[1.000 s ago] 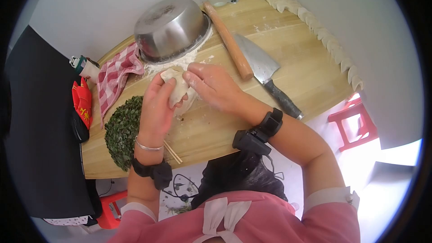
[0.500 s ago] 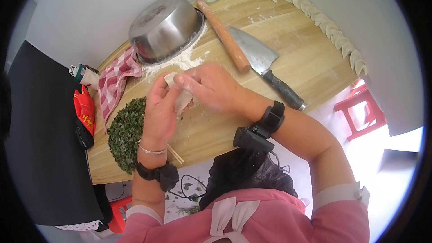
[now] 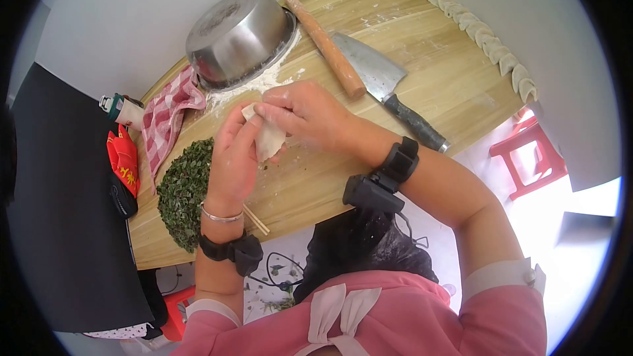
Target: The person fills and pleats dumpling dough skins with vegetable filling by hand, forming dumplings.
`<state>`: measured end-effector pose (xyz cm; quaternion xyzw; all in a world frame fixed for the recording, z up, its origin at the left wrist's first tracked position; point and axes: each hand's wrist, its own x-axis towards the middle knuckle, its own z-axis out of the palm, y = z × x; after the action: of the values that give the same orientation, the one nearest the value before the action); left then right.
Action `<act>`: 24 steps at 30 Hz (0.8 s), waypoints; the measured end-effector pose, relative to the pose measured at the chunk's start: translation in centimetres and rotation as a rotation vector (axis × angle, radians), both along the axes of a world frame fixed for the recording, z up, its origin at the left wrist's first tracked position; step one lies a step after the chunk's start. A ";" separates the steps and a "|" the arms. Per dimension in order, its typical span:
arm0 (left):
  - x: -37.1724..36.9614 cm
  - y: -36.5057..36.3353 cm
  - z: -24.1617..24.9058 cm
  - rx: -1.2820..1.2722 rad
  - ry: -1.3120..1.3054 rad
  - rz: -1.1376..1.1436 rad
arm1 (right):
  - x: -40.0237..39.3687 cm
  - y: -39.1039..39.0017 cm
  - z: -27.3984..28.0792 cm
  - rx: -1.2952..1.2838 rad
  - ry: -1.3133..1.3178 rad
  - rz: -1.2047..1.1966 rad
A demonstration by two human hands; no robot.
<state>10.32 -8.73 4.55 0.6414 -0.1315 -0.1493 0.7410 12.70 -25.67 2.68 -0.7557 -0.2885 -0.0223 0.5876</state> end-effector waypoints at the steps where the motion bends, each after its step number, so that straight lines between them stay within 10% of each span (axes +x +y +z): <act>1: 0.1 0.1 -0.1 -0.028 0.016 -0.027 | -0.1 -0.2 0.2 0.001 0.000 -0.002; 7: 0.9 0.4 -0.7 -0.058 0.015 0.066 | 1.0 -0.2 -0.5 0.050 0.227 -0.105; 9: 1.1 0.4 -0.6 -0.084 0.019 0.159 | 1.8 0.1 -1.9 -0.385 -0.302 -0.413; 12: 1.5 0.8 -0.7 -0.120 0.047 0.289 | 1.2 -0.1 -2.2 -0.829 -0.371 -0.266; 24: 1.7 0.8 -1.3 -0.101 0.100 0.170 | 0.7 0.2 -0.7 -0.330 -0.656 -0.306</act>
<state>12.07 -7.91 3.24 0.6039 -0.0468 -0.1106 0.7880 13.37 -25.43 1.94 -0.8269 -0.3445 -0.3031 0.3250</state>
